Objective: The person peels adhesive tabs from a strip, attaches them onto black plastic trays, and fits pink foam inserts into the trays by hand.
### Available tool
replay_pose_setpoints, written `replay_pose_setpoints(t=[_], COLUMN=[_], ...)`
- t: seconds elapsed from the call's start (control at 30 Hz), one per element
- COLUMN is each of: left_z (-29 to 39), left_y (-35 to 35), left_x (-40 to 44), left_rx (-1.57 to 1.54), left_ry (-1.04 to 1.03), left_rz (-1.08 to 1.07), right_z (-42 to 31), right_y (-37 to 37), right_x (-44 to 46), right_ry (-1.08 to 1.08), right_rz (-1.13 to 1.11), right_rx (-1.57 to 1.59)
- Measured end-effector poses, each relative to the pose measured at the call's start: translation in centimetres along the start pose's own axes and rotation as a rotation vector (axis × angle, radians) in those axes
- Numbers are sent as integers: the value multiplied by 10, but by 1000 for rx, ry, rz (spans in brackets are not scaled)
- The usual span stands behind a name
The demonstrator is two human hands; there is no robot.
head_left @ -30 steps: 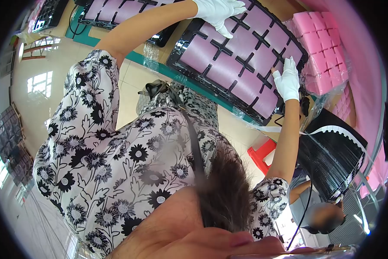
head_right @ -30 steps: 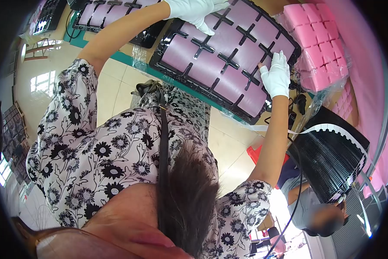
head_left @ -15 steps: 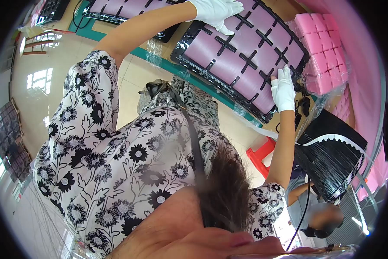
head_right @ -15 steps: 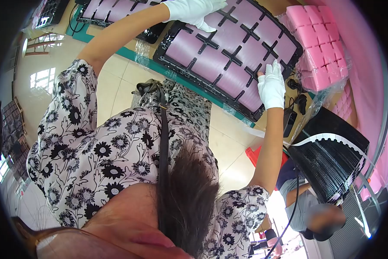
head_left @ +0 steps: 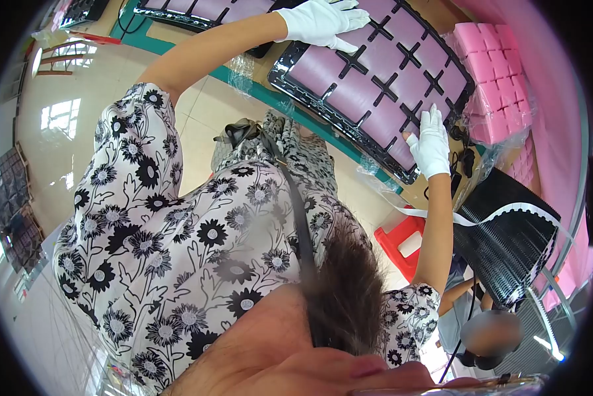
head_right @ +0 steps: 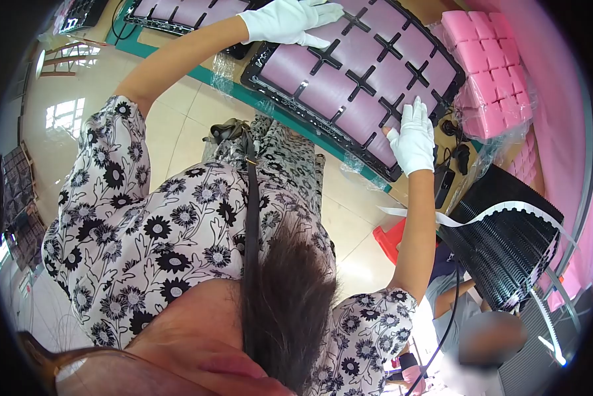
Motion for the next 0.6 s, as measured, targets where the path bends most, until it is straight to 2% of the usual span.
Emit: replay_pose_setpoints(t=[0.1, 0.23, 0.33, 0.6], left_z=[3, 7, 6, 18], left_y=[13, -4, -21, -11], left_x=[0, -6, -6, -12], left_rx=[29, 24, 34, 83], left_ry=[-18, 55, 42, 45], left_rz=[-123, -191, -189, -275], right_z=[-1, 3, 2, -8], right_y=[7, 7, 11, 25], right_x=[0, 2, 4, 5], right_ry=[13, 53, 46, -11], right_rz=[-22, -31, -74, -174], right_rx=[36, 24, -9, -46])
Point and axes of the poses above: each hand's wrist, its own x-axis towards the middle knuckle, its own y-axis out of the back of the hand, z = x × y, the point moved 2 cm from there along x, towards the middle knuckle, and after that the axes turned 1 degree about y, right-handed, at the moved point
